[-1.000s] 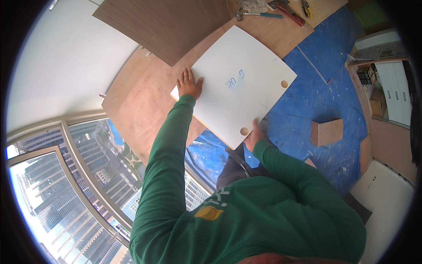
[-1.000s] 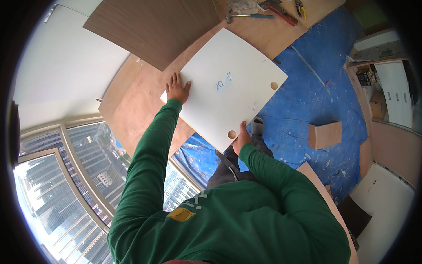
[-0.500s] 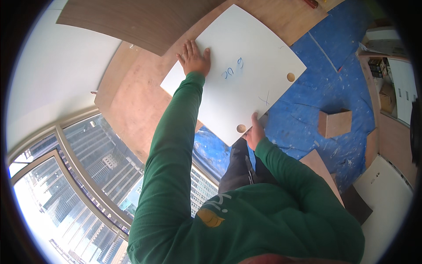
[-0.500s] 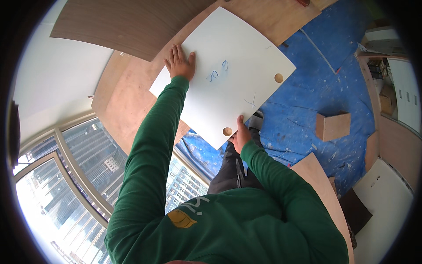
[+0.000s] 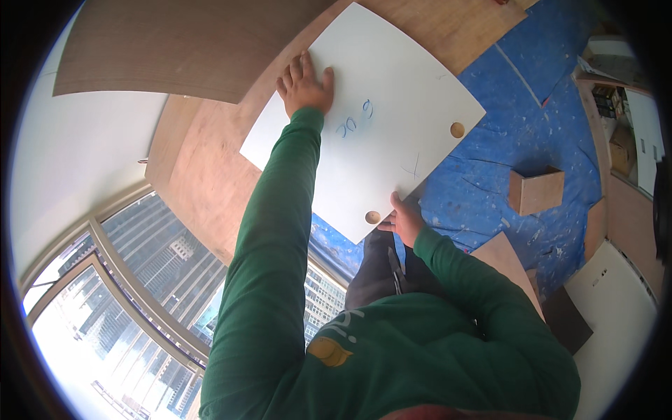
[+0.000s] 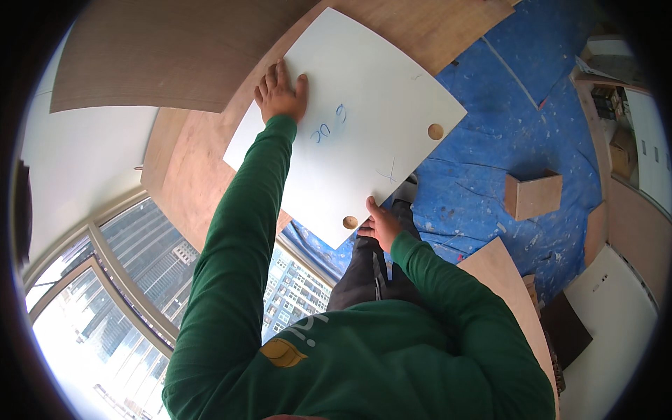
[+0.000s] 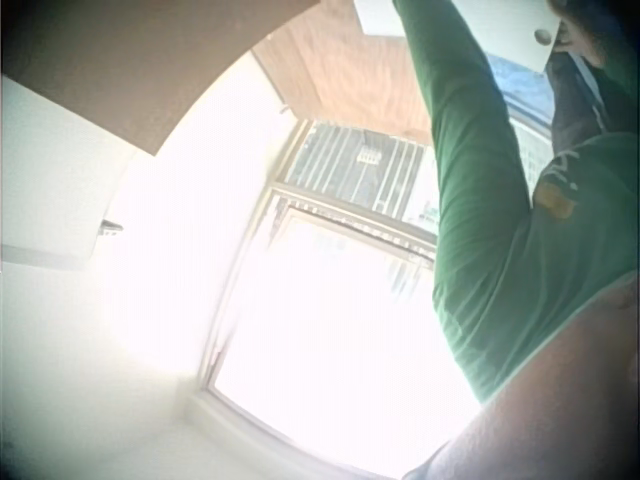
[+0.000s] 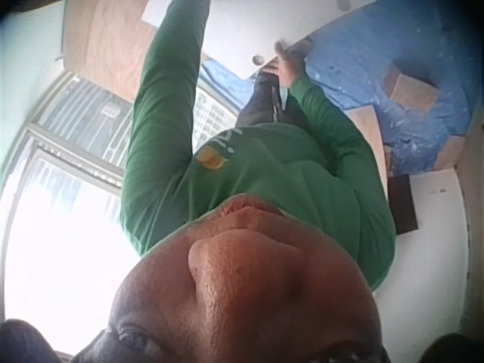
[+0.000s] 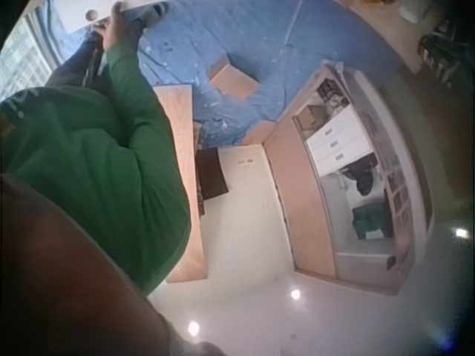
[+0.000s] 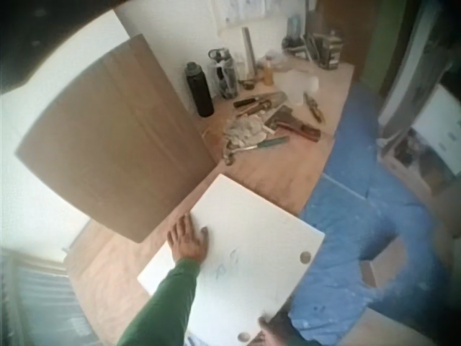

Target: The person aligns a white panel with a wooden frame, then uses a hammer to tap the panel into place. The person also handles a flexible strip and positions it along the edge of the panel.

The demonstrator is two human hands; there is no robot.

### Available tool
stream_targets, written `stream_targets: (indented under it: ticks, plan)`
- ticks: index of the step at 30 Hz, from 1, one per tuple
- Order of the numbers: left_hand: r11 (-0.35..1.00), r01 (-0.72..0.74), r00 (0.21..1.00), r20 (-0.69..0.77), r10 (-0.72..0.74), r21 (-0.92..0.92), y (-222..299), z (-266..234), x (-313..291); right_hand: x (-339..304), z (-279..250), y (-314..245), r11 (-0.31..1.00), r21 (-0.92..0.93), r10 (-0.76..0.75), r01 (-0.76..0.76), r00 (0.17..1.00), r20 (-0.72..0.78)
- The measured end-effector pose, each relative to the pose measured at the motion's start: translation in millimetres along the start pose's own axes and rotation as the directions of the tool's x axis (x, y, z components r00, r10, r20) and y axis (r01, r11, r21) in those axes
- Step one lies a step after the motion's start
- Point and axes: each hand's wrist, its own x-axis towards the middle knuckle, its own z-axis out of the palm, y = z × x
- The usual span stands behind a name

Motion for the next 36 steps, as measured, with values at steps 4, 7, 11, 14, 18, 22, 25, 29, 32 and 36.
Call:
stream_targets:
  ticks: [4, 7, 11, 14, 18, 22, 25, 29, 32, 36]
  plan:
    - [1.0, 0.007, 0.999, -0.034, -0.006, 0.028, 6, -2, 4, -9, -57, -33, 0.96, -0.263, -0.085, 0.099, 0.994, 0.065]
    - [0.999, -0.006, 0.999, -0.048, 0.008, 0.045, 0, 4, 0, -27, -113, -76, 0.922, -0.29, -0.314, 0.256, 0.934, -0.173]
    - [0.95, -0.235, 0.97, -0.012, 0.243, 0.203, -14, 13, -5, -20, -180, -204, 0.591, -0.674, -0.796, 0.444, 0.458, -0.396]
    - [0.956, -0.204, 0.978, 0.005, 0.208, 0.212, -12, 9, -4, -14, -138, -348, 0.299, -0.821, -0.951, 0.487, 0.22, -0.215]
    - [0.956, -0.217, 0.975, -0.004, 0.222, 0.199, -7, 14, 2, 40, -115, -510, -0.325, -0.907, -0.946, 0.269, -0.086, 0.313]
    - [0.957, -0.254, 0.961, -0.077, 0.266, 0.144, -8, 20, 5, 72, -82, -606, -0.282, -0.942, -0.936, -0.182, 0.269, 0.228]
    - [0.958, -0.256, 0.957, -0.107, 0.27, 0.128, -19, 22, 5, 102, -69, -622, -0.287, -0.898, -0.929, -0.333, 0.324, 0.176]
    - [0.962, -0.261, 0.956, -0.111, 0.27, 0.084, -18, 20, 4, 86, -48, -610, -0.306, -0.915, -0.903, -0.264, 0.385, 0.191]
    - [0.962, -0.266, 0.957, -0.107, 0.271, 0.064, -12, 24, 6, 80, -57, -603, -0.308, -0.925, -0.909, -0.222, 0.357, 0.217]
    - [0.967, -0.244, 0.963, -0.102, 0.251, 0.074, -18, 23, 4, 61, -33, -577, -0.101, -0.989, -0.952, -0.108, 0.301, 0.064]
